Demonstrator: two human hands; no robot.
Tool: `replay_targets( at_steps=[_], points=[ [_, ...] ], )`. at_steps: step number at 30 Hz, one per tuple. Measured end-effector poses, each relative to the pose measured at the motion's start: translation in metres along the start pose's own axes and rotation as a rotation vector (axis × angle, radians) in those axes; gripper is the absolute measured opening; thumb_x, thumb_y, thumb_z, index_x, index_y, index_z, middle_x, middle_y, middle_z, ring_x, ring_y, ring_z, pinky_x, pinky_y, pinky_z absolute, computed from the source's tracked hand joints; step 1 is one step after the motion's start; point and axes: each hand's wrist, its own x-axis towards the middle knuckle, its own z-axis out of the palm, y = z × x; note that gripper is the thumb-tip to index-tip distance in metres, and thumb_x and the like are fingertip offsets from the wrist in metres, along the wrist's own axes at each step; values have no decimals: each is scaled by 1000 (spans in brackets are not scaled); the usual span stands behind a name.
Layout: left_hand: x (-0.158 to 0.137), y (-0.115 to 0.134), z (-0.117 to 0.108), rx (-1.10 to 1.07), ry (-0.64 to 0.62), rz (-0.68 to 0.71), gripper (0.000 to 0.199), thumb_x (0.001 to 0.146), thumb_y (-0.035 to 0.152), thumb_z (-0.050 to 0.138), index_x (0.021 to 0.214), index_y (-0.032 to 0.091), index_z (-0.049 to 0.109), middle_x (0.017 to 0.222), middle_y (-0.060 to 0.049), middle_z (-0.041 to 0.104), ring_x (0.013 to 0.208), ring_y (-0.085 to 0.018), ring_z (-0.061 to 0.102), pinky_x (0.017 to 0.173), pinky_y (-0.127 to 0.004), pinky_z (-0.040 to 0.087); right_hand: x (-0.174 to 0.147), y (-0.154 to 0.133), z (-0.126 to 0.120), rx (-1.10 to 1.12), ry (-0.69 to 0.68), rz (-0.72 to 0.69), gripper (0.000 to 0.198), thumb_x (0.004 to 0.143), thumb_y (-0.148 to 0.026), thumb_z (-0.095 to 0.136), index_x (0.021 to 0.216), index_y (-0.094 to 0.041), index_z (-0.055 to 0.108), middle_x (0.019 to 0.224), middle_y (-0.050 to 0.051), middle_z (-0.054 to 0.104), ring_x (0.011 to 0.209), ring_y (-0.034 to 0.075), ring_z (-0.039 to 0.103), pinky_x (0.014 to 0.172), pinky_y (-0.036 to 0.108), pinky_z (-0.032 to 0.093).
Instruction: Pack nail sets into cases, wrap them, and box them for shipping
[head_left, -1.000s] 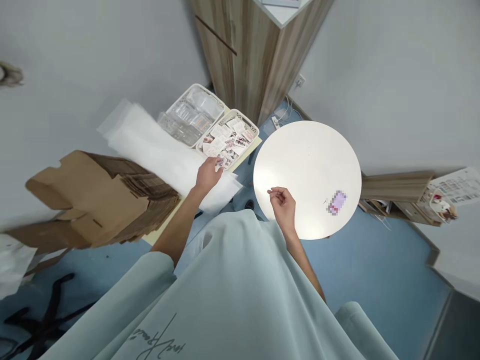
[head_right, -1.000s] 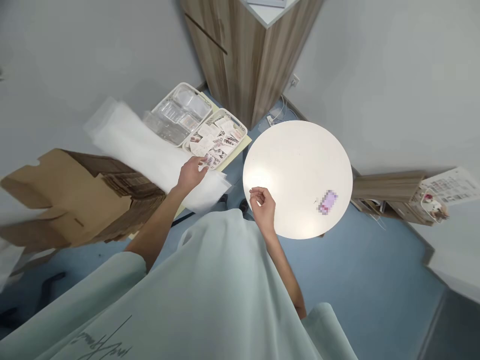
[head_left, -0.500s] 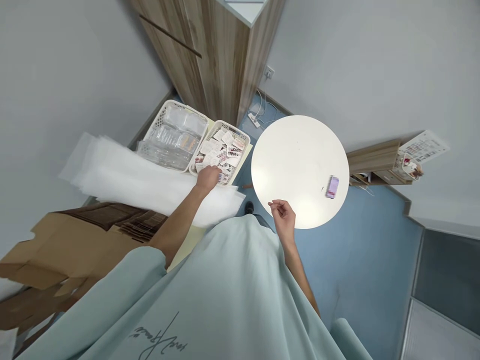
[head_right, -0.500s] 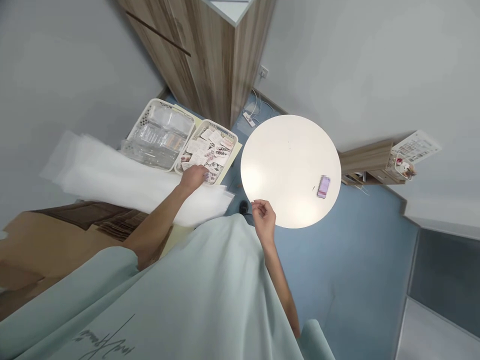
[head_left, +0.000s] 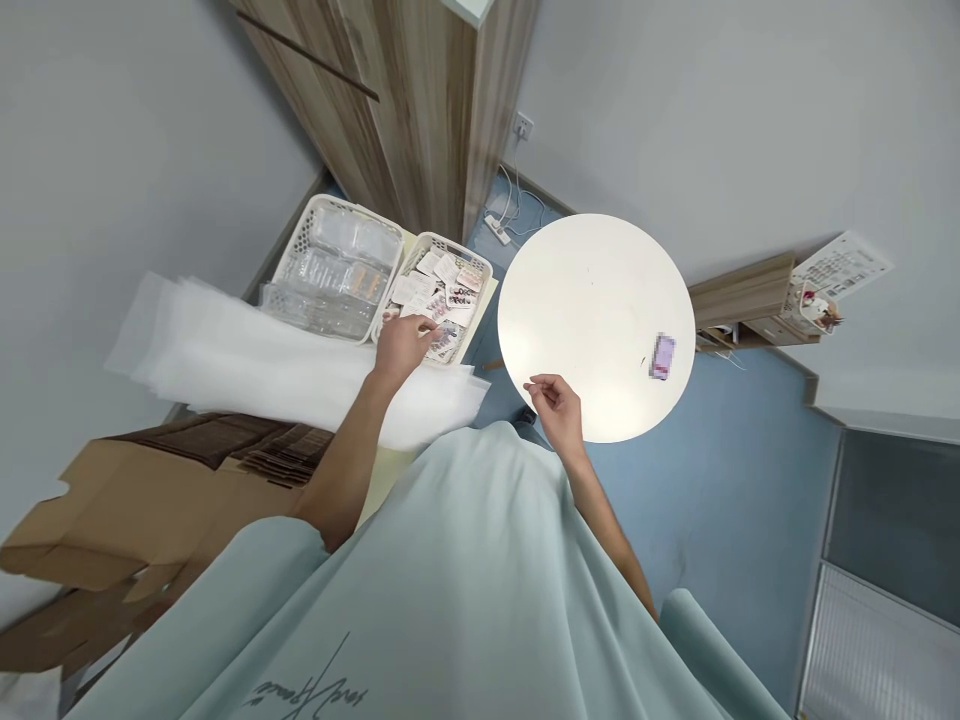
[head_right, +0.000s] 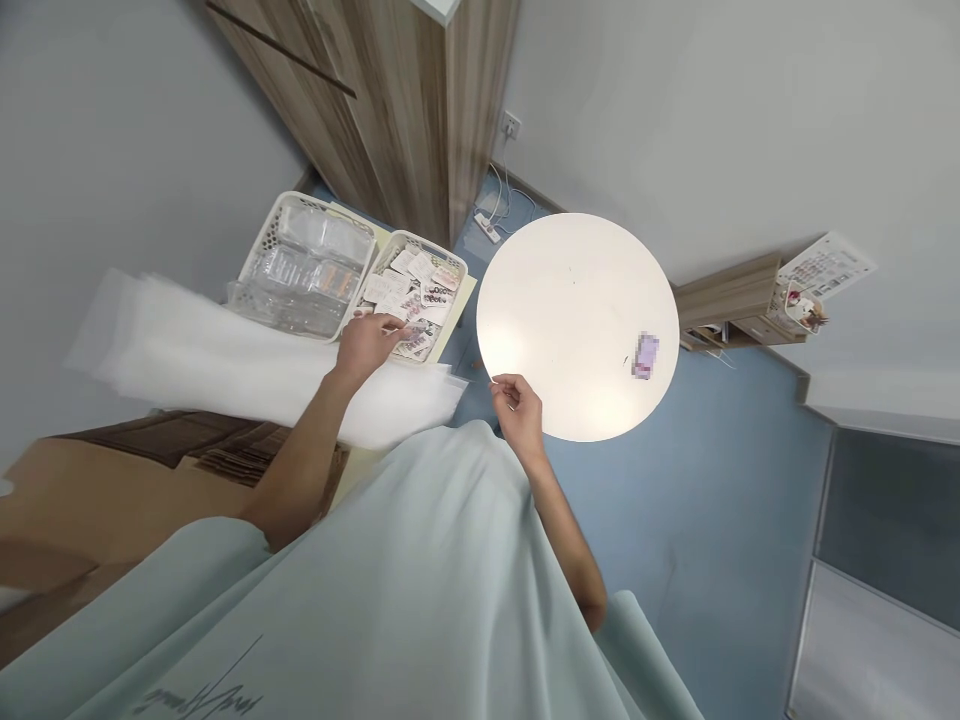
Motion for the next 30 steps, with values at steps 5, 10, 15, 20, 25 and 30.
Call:
replay_targets(
  at_steps=[5,10,15,20,25,30],
  points=[
    [-26,48,9,-616,67,-126,43,77,56,98,91,19,80,92,-10,82,93,-29,78,94,-42,63,25,-5,-13,-12,-85,-47,31,94,-53,79,109,-26,80,109,6,85,112,26,82,104,42,66],
    [-59,113,40,-891,-59,-171,63,63,70,104,92,19,79,86,-8,77,85,-25,73,81,-39,62,50,-8,-45,-2,-91,-70,44,90,-65,84,110,-26,81,104,4,83,92,21,79,88,36,66],
    [-77,173,74,-922,-179,-139,60,69,70,102,94,19,82,92,-8,78,88,-23,72,84,-38,61,60,-8,-92,76,-114,-82,50,88,-75,82,94,-25,76,91,2,79,79,19,75,79,35,63],
    [-80,213,107,-951,-265,-158,59,68,69,104,93,20,82,96,-7,79,88,-21,73,85,-35,62,59,3,-141,153,-106,-43,55,87,-79,81,90,-25,73,82,1,74,78,19,71,77,35,60],
    [-83,236,123,-1037,-538,-106,63,79,75,96,107,20,82,117,-14,83,112,-30,78,96,-41,65,56,13,-177,193,-65,-71,48,91,-73,80,92,-26,77,93,3,76,92,22,71,85,35,60],
    [-90,245,133,-1115,-758,-130,68,84,79,90,122,23,82,137,-19,81,126,-39,79,108,-50,63,57,15,-189,211,-64,-102,47,93,-73,79,89,-27,77,125,7,79,124,28,72,107,41,61]
  ],
)
